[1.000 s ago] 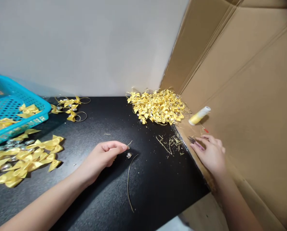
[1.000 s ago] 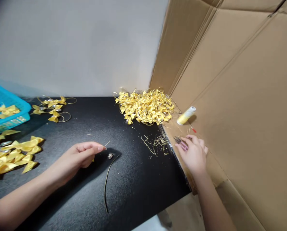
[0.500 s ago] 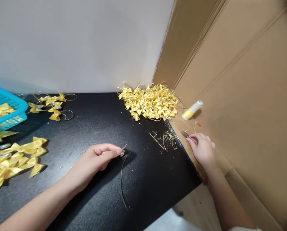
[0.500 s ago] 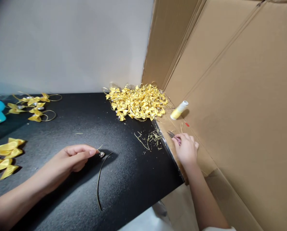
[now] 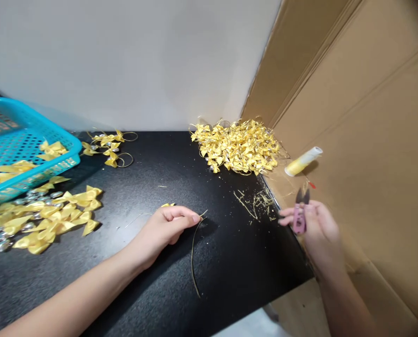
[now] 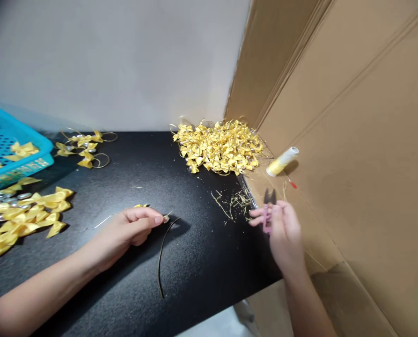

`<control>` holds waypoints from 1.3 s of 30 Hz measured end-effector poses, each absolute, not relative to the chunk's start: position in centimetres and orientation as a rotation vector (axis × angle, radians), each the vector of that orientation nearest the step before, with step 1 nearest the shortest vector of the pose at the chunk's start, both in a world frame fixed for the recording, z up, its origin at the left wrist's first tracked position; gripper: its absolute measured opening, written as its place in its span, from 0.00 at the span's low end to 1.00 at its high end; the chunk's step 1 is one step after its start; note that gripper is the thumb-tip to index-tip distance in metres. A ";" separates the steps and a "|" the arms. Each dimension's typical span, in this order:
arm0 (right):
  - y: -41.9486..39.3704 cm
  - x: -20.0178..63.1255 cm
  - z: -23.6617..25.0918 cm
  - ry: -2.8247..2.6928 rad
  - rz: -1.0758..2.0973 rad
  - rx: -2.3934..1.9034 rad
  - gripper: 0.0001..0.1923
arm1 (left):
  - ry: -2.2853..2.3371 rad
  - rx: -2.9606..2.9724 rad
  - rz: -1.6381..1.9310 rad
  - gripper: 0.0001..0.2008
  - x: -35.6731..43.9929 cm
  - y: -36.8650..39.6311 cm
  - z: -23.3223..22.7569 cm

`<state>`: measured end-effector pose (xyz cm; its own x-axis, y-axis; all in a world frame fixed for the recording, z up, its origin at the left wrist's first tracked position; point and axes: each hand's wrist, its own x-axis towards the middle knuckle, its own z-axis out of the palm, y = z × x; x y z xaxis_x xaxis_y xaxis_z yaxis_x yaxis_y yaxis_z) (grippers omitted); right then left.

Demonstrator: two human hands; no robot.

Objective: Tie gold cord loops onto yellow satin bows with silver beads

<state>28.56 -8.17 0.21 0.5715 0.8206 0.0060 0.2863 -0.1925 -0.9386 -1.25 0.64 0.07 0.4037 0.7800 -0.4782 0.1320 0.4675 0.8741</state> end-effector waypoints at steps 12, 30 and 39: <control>-7.4 16.1 -1.8 -0.723 1.735 -1.184 0.27 | 1.149 1.073 0.519 0.12 -0.7 0.3 1.3; -7.3 15.5 -1.4 -0.730 1.706 -1.213 0.23 | 1.124 1.070 0.443 0.14 -0.2 0.1 1.4; -7.3 15.7 -1.5 -0.706 1.740 -1.197 0.23 | 1.131 1.074 0.431 0.15 -0.4 0.1 1.5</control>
<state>15.70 -7.32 -1.48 -0.1447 0.8937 -0.4248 -0.3449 -0.4479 -0.8249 -0.38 0.13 1.50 0.4144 0.7517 -0.5131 0.2195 0.4646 0.8579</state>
